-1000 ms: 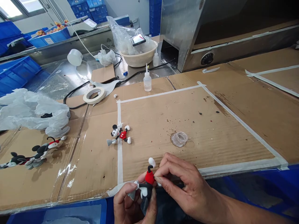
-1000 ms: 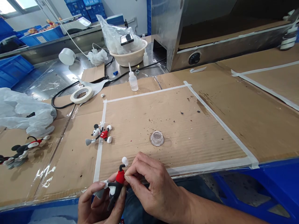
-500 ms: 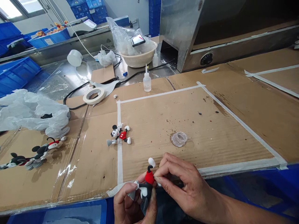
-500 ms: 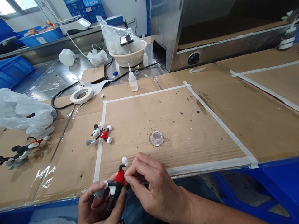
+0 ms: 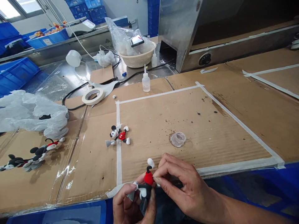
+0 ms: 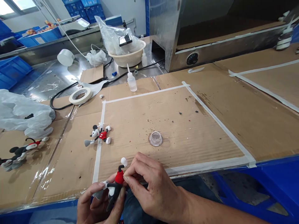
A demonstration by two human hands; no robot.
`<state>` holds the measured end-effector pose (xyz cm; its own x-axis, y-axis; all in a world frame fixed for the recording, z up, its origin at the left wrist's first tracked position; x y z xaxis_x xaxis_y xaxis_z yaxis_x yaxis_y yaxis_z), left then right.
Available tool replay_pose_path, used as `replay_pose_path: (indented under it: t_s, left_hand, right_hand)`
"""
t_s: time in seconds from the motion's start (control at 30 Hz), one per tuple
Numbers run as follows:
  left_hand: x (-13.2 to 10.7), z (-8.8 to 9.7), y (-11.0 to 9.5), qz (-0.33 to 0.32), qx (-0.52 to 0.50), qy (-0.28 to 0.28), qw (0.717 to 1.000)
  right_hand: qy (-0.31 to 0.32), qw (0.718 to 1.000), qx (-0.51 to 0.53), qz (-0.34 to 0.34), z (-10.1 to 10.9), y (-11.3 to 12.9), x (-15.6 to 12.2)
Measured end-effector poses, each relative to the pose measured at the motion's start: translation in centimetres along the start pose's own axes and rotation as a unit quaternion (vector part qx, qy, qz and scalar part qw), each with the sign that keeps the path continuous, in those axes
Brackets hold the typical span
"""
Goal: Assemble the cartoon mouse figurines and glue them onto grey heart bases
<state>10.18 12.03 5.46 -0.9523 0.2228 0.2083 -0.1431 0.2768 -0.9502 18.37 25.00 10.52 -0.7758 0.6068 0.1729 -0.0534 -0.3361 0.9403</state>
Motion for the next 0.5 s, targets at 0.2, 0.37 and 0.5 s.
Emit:
replay_pose_path:
  t_s: [0.2, 0.37, 0.5]
  left_hand:
    - [0.12, 0.27, 0.2, 0.0, -0.007, 0.007, 1.0]
    - [0.14, 0.44, 0.31, 0.0, -0.002, 0.008, 1.0]
    - [0.1, 0.53, 0.37, 0.003, -0.007, 0.0, 1.0]
  right_hand:
    - [-0.004, 1.0, -0.001, 0.002, 0.1, 0.12, -0.05]
    - [-0.007, 1.0, -0.004, 0.002, 0.11, 0.15, 0.04]
    - [-0.007, 1.0, -0.003, 0.003, 0.07, 0.17, 0.04]
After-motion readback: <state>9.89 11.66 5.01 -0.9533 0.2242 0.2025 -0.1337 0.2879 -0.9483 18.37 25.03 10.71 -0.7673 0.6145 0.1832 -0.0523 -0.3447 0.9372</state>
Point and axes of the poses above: each hand's wrist, its own x-axis towards the middle knuckle, its own z-axis out of the back of the hand, y = z × x, the point moved 9 cm from there along x, towards the middle knuckle, and after that the axes turned 10 degrees about -z, right-handed, at the moved point
